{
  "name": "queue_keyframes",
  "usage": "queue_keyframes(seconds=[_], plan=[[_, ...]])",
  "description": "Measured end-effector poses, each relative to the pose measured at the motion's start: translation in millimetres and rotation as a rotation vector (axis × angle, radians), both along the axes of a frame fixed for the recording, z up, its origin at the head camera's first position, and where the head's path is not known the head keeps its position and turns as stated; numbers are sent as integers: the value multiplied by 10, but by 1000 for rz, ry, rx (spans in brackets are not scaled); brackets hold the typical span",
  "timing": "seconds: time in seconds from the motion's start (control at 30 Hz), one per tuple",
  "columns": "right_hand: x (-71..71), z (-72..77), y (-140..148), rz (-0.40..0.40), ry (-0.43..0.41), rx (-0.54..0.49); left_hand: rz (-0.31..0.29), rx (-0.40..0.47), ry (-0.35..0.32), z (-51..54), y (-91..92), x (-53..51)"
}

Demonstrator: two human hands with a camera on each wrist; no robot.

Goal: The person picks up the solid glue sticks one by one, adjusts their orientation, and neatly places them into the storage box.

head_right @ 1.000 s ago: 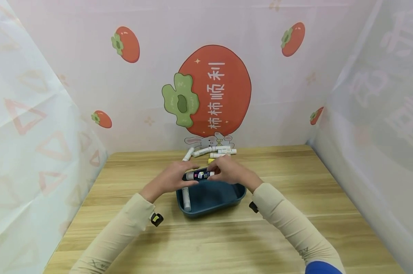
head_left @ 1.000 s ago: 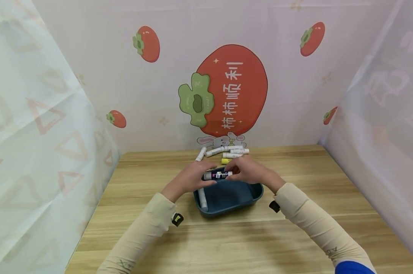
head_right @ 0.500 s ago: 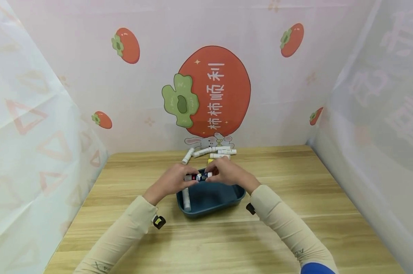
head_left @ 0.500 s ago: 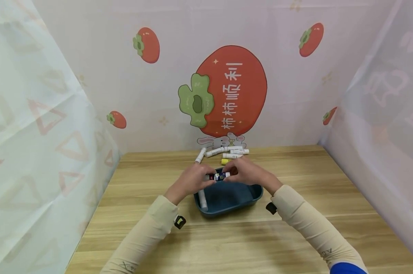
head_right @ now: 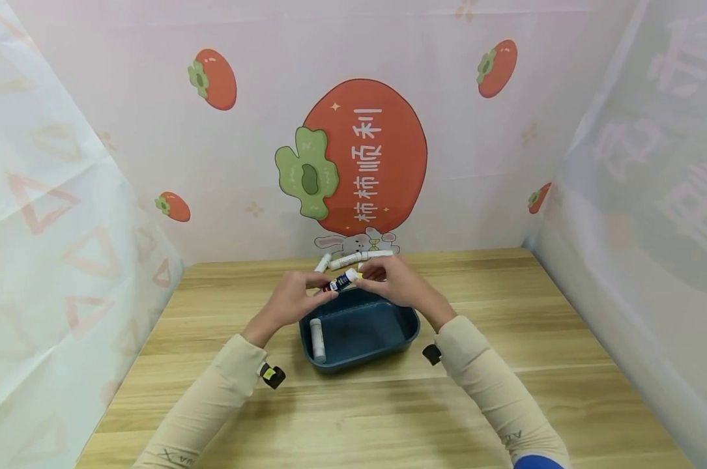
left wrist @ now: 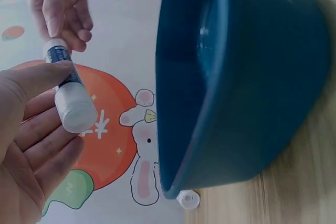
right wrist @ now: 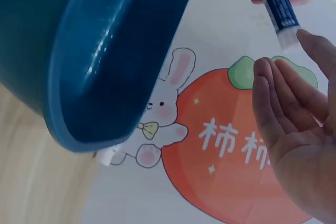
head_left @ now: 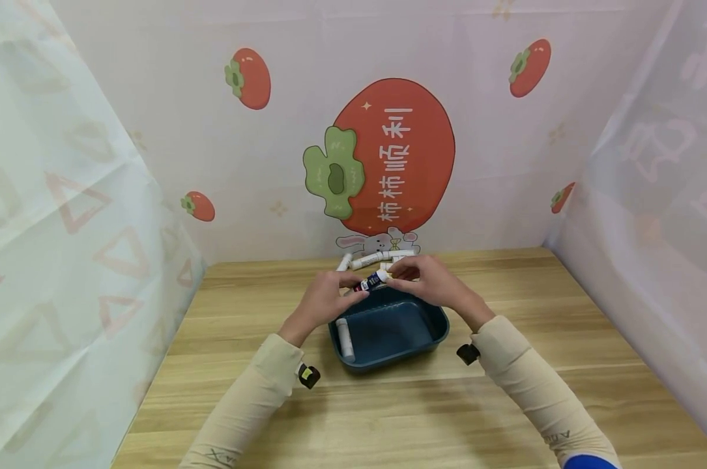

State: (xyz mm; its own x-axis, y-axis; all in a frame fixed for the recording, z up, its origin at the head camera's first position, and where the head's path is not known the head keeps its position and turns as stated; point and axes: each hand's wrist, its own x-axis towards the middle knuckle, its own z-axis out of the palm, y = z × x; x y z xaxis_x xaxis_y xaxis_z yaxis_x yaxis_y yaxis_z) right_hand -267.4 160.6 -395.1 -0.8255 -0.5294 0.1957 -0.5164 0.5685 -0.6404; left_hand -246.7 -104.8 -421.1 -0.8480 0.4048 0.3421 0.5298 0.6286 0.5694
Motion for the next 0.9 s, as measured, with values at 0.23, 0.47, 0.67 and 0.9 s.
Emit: queue_keyframes(seconds=[0.23,0.47,0.67,0.9], plan=[[138,-254,-175,-95,-67,-145,62,165,-39,-11,26,16],[265,-526,-493,-157,-165,-321,119,306,-38,-91,93,10],[294,-644,-712,-251,-90,-409,157,377,-66,-181,165,23],[319,-688,-814,-345,-80,-447,207,423,-98,-244,197,47]])
